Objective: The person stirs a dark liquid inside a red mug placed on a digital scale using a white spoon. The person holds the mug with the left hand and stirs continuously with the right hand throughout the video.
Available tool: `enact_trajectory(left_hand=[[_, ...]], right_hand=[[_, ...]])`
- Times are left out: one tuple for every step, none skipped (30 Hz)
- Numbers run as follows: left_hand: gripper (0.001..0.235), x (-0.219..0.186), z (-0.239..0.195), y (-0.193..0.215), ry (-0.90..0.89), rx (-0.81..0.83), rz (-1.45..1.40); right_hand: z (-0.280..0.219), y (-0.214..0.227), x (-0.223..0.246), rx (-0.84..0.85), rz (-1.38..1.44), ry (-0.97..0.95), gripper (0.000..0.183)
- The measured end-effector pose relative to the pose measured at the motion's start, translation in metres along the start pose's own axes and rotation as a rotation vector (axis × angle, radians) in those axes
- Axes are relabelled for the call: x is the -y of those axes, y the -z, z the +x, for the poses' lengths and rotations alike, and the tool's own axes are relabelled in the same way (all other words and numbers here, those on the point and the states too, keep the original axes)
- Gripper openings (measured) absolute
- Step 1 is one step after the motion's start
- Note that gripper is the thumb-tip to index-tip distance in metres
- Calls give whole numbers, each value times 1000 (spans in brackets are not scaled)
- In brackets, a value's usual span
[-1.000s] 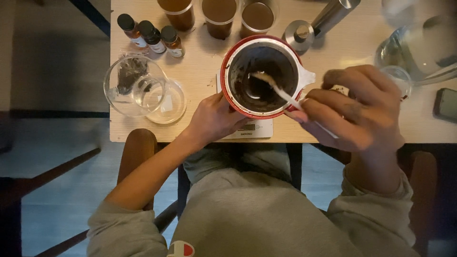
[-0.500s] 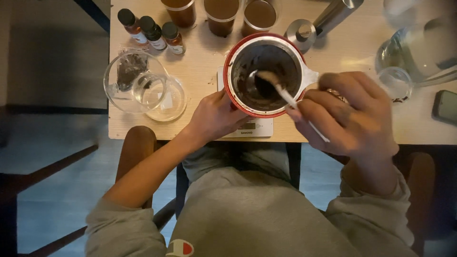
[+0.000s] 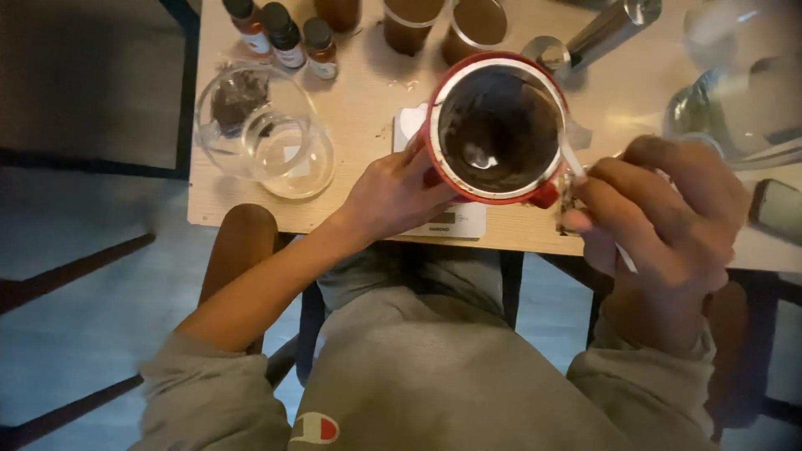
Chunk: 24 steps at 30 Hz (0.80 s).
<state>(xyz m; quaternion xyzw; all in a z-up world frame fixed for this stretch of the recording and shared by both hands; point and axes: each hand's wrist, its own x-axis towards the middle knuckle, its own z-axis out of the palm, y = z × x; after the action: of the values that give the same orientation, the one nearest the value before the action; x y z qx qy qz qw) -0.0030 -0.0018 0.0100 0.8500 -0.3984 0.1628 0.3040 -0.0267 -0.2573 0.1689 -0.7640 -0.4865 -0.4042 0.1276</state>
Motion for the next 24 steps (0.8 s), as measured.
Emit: enact_trajectory(left_hand=[[35,0,1,1,0,1,3],[30,0,1,2,-34,-40,35],[26,-1,2,3,-66,-80,66],[26,0,2,3,-63,-79,67],[28,2,2,4,-106,-81,85],[29,3,2,4,-149,-82,102],[29,2,2,4,-148,-80,104],[30,1,2,3,-108,-61,63],[31,0,3,2,-69,-41,23],[31,0,3,3,-70,-39,24],[31,-1,3,5,-69,-44,7],[30,-1,4,6,-69,-49,-10],[30,0,2,4,-74,-44,-12],[29,2,1,2,-79,-48,9],[28,3,0,-1,-84,-53,30],[28,3,1,0,-89,-48,27],[33,2,2,1,-82,-33,38],[38,2,3,2,-74,-18,50],[38,2,1,-1,-76,-13,49],[43,3,-1,-4,5,9,-5],[48,3,-4,-8,88,34,-59],[48,4,-5,-10,88,42,-62],[40,5,-5,-10,35,-11,-30],[34,6,-6,-11,-18,-65,1]], right_hand=[[2,-1,2,-3,1,0,43],[4,-1,3,69,29,-22,41],[6,-1,5,142,58,-44,39],[7,-2,5,141,61,-44,39],[8,-2,5,190,109,-75,38],[9,-2,4,240,156,-106,38],[10,-4,6,238,158,-106,38],[11,-6,7,171,209,-134,39],[12,-7,8,103,257,-162,41],[7,-8,5,100,258,-164,41],[1,-9,3,34,232,-154,38],[-6,-9,1,-33,206,-143,36],[-12,-11,-1,-35,201,-149,36],[-18,-12,-3,-71,195,-143,36],[-24,-13,-5,-106,188,-136,36],[-21,-16,-3,-107,184,-142,36],[-18,-19,-1,-123,194,-144,32],[-15,-22,1,-140,204,-147,29],[-4,-21,5,-142,204,-152,29],[7,-20,7,-78,201,-159,30],[17,-18,11,-14,201,-168,32],[15,-17,11,-15,201,-177,32],[14,-17,10,-3,192,-177,30],[13,-16,10,10,183,-177,28]])
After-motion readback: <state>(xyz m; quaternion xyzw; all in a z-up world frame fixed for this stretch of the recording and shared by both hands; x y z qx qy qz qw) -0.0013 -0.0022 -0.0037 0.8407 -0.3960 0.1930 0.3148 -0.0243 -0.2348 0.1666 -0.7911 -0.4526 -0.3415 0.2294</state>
